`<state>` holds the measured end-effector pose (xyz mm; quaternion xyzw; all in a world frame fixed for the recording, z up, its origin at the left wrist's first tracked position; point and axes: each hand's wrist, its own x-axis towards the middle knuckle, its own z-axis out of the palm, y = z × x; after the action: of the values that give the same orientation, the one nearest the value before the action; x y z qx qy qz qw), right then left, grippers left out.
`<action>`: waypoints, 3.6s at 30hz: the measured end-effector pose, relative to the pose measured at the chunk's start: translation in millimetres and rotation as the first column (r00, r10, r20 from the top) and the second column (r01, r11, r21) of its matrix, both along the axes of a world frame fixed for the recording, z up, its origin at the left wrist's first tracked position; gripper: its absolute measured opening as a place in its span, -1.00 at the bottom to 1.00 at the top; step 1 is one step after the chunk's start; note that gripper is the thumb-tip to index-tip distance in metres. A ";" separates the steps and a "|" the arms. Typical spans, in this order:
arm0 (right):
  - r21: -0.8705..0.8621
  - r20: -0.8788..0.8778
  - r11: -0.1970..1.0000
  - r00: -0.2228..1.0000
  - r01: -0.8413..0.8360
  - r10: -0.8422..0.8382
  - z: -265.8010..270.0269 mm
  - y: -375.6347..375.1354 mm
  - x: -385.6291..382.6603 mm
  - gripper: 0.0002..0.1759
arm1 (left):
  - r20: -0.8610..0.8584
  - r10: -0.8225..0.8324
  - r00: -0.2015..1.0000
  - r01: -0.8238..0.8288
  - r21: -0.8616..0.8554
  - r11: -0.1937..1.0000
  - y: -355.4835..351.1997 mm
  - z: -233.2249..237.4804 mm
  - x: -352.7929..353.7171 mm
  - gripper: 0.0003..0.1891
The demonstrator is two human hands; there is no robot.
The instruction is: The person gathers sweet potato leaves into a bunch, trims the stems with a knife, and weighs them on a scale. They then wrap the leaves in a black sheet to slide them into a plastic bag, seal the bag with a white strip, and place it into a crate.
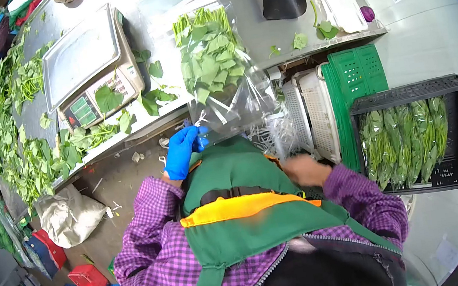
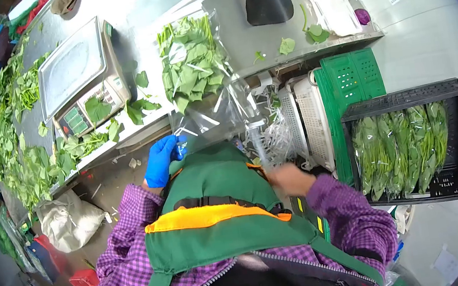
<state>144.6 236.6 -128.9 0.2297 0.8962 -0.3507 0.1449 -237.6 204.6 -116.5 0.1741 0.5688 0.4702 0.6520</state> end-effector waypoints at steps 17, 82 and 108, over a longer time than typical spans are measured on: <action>0.338 -0.674 0.850 0.735 0.404 -0.081 18.7 167.4 -119.8 -0.85 | -0.922 0.346 0.172 0.635 0.373 0.677 41.8 4.5 -35.9 -0.66; -0.922 -0.228 0.181 -0.103 0.341 -0.968 79.9 83.2 -87.0 -0.40 | 0.412 -0.497 0.764 0.396 0.311 0.864 189.1 80.2 60.5 -0.49; -0.936 -0.212 -0.195 -0.912 0.292 -0.352 72.7 -95.5 93.2 -0.30 | 0.593 -0.686 0.422 0.720 0.241 0.651 160.3 118.4 326.8 -0.43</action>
<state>237.8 141.2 -56.2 0.5264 0.0877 -0.3449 -0.7722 89.2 364.9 1.9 0.2082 0.1971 0.1692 0.9430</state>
